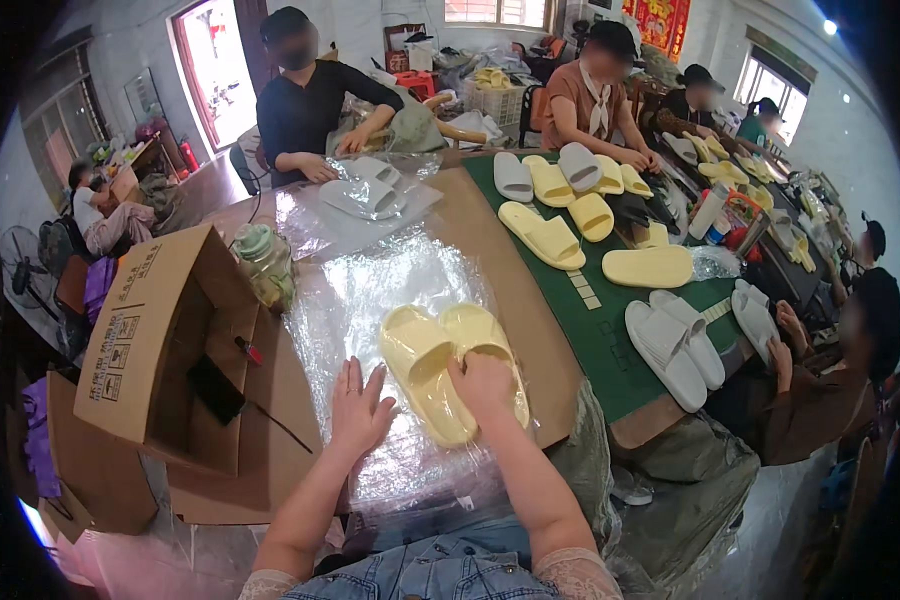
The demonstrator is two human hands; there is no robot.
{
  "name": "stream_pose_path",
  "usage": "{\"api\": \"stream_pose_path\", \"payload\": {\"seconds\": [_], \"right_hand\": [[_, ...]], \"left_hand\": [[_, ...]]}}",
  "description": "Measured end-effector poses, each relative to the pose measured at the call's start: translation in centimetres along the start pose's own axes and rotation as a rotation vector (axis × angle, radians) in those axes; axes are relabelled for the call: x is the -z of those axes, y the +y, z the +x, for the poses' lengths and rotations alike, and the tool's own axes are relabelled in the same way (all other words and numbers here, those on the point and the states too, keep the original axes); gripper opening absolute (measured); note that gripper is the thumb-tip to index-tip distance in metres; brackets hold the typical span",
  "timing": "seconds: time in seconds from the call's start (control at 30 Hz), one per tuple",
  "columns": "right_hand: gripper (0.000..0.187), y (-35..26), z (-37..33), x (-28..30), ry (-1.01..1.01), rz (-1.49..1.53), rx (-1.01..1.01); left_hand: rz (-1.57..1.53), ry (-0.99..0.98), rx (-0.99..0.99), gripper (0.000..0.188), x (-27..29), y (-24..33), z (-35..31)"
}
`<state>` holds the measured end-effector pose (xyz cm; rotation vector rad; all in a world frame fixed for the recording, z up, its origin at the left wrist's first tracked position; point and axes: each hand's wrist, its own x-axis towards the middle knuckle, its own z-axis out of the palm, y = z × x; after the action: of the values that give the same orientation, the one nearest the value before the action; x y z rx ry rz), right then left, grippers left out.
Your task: The person wraps pairs of yellow and white slippers in bubble wrap at a workbench. They pick up slippers, place them on a sheet of bubble wrap, fold the wrap around them, and set the wrapped pairs aside. The process is repeated for multiple pairs of slippers.
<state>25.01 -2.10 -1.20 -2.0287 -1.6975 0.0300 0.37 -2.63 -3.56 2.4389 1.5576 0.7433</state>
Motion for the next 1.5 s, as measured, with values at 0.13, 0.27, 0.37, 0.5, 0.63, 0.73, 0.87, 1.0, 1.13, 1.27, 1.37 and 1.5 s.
{"api": "stream_pose_path", "payload": {"seconds": [0.13,0.27,0.37,0.5,0.63,0.73,0.87,1.0,1.13,1.27,1.37,1.5], "right_hand": [[0.040,1.8,-1.0,1.1,0.043,0.161,0.088],[0.035,5.0,-3.8,4.3,0.047,0.143,0.077],[0.033,7.5,-6.8,7.9,0.079,0.065,0.063],[0.034,11.4,-10.8,14.5,0.146,0.063,-0.149],[0.038,19.7,-17.4,19.3,0.207,-0.087,-0.420],[0.039,26.3,-24.0,22.1,0.171,-0.124,-0.759],[0.037,31.4,-28.9,23.3,0.090,-0.257,-1.058],[0.039,32.6,-28.6,21.4,-0.142,-0.309,-1.095],[0.047,34.1,-26.2,18.9,-0.358,-0.364,-0.992],[0.035,32.2,-18.4,19.9,0.116,-0.356,-0.766],[0.019,33.7,-13.1,20.8,0.329,-0.279,-0.481],[0.044,38.2,-5.5,19.6,0.323,-0.214,-0.402]], "left_hand": [[-0.043,-0.009,0.038,0.063,-0.2,-0.4,0.0],[-0.066,0.028,0.022,0.063,-0.4,-0.5,-0.1],[-0.024,0.012,0.010,0.062,-0.6,-0.3,0.1],[-0.009,0.089,-0.027,0.056,-0.7,-0.5,0.0],[-0.030,0.069,-0.039,0.055,-0.6,-0.9,-0.1],[-0.026,0.036,-0.048,0.055,-0.7,-1.3,-0.2],[-0.027,0.012,-0.046,0.054,-1.0,-1.3,-0.1],[0.002,0.005,-0.035,0.055,-1.1,-1.6,-0.2],[-0.005,0.032,-0.062,0.055,-1.4,-1.5,-0.1],[0.014,0.041,-0.054,0.055,-1.0,-1.4,-0.3],[0.053,0.063,-0.077,0.055,-1.3,-1.6,-0.3],[0.019,0.057,-0.051,0.055,-0.9,-1.2,-0.2]]}}
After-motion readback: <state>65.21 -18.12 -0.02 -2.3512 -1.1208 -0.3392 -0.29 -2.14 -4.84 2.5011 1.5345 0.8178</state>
